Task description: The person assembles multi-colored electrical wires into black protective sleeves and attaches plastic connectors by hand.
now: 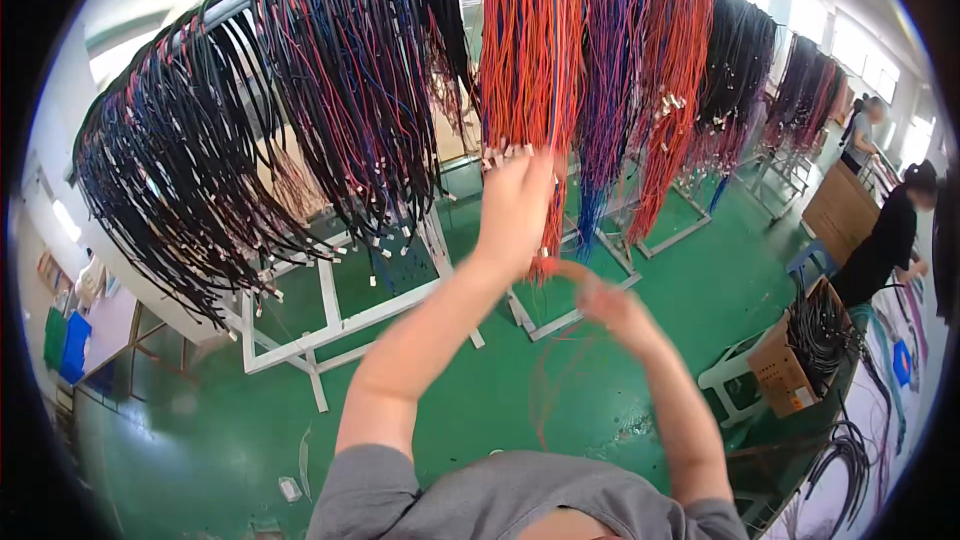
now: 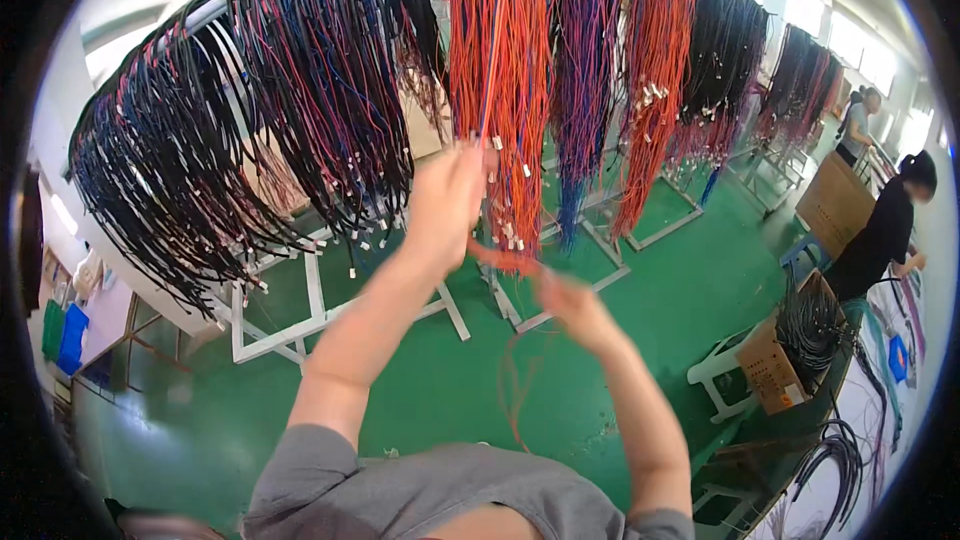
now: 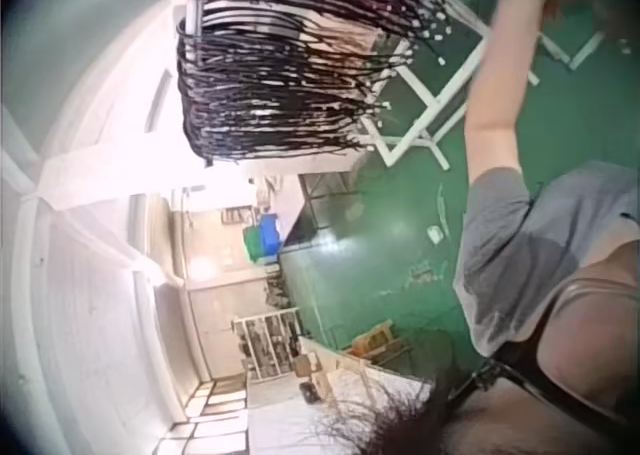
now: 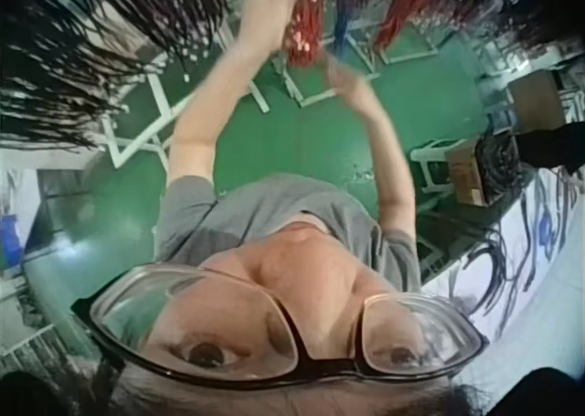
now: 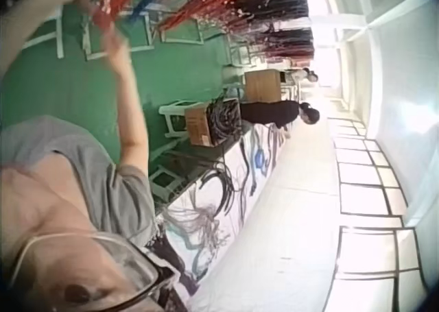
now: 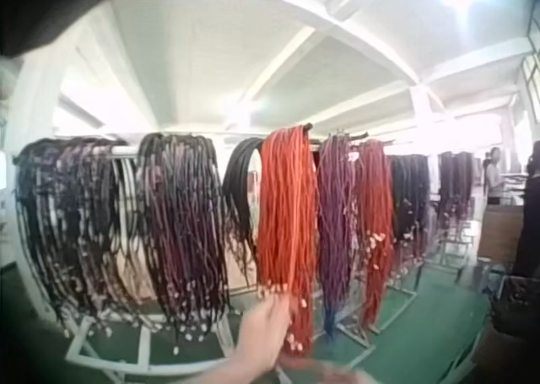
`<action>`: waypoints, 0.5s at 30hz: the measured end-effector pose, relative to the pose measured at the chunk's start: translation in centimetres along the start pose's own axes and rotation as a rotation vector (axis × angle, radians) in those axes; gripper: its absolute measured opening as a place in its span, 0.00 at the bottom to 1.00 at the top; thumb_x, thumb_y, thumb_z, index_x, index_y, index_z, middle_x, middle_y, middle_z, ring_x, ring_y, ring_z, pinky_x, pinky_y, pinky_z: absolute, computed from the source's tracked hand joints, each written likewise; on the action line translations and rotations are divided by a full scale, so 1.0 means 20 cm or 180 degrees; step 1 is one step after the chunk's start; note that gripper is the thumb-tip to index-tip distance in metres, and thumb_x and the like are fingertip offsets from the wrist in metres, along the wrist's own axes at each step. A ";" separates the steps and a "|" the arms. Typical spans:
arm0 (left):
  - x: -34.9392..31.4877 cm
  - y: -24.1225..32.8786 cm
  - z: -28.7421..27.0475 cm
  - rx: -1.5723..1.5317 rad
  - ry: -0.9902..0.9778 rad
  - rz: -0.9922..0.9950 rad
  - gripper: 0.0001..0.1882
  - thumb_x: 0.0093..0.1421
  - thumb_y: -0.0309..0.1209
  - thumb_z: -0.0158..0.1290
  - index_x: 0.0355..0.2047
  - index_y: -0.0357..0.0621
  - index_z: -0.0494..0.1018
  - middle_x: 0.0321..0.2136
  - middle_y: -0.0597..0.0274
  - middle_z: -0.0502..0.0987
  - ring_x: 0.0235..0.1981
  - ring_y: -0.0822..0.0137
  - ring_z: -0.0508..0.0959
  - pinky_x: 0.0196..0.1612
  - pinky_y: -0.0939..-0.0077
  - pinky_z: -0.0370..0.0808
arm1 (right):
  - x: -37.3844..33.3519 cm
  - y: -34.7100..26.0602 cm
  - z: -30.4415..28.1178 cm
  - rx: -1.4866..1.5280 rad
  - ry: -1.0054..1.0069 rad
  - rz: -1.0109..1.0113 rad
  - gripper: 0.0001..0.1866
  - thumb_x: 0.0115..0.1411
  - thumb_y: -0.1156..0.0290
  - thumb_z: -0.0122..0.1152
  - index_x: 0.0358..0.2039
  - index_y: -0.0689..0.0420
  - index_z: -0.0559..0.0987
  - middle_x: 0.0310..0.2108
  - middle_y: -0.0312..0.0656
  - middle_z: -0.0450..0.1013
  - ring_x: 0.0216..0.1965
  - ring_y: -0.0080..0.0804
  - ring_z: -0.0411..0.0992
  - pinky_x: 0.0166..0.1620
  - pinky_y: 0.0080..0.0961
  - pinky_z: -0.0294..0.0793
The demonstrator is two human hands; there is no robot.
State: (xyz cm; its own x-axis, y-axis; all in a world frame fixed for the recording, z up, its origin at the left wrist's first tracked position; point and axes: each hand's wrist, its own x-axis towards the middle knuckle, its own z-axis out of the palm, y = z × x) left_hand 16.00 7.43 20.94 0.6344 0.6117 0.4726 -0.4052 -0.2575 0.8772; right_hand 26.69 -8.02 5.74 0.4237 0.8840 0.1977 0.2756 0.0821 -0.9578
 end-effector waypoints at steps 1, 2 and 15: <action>-0.19 -0.04 -0.05 0.0236 0.0035 -0.0050 0.12 0.58 0.35 0.39 0.26 0.41 0.67 0.10 0.76 0.57 0.10 0.84 0.54 0.11 0.88 0.48 | 0.13 -0.33 -0.01 0.0460 -0.0104 -0.0165 0.19 0.52 0.64 0.51 0.42 0.63 0.68 0.40 0.37 0.68 0.42 0.25 0.64 0.46 0.23 0.62; -0.37 -0.05 -0.08 0.0715 0.0049 0.0011 0.13 0.57 0.35 0.39 0.25 0.41 0.68 0.11 0.74 0.60 0.11 0.82 0.56 0.13 0.86 0.51 | 0.27 -0.49 0.02 0.0915 -0.0146 -0.0526 0.17 0.52 0.64 0.51 0.40 0.62 0.69 0.40 0.42 0.67 0.44 0.28 0.64 0.48 0.28 0.61; -2.26 -0.53 -0.84 0.3881 -0.0431 -0.2155 0.07 0.50 0.35 0.44 0.27 0.48 0.68 0.23 0.55 0.71 0.25 0.53 0.72 0.24 0.60 0.68 | 1.59 -1.38 -0.59 0.3404 -0.0782 -0.1027 0.07 0.59 0.71 0.34 0.29 0.60 0.62 0.12 0.27 0.49 0.11 0.15 0.45 0.14 0.12 0.46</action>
State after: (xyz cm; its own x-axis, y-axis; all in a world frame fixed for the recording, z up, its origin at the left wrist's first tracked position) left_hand -19.34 -4.83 -11.18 0.5604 0.8189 -0.1234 0.7763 -0.4676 0.4228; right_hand 42.70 12.42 40.88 0.2540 0.8070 0.5332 -0.5843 0.5674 -0.5803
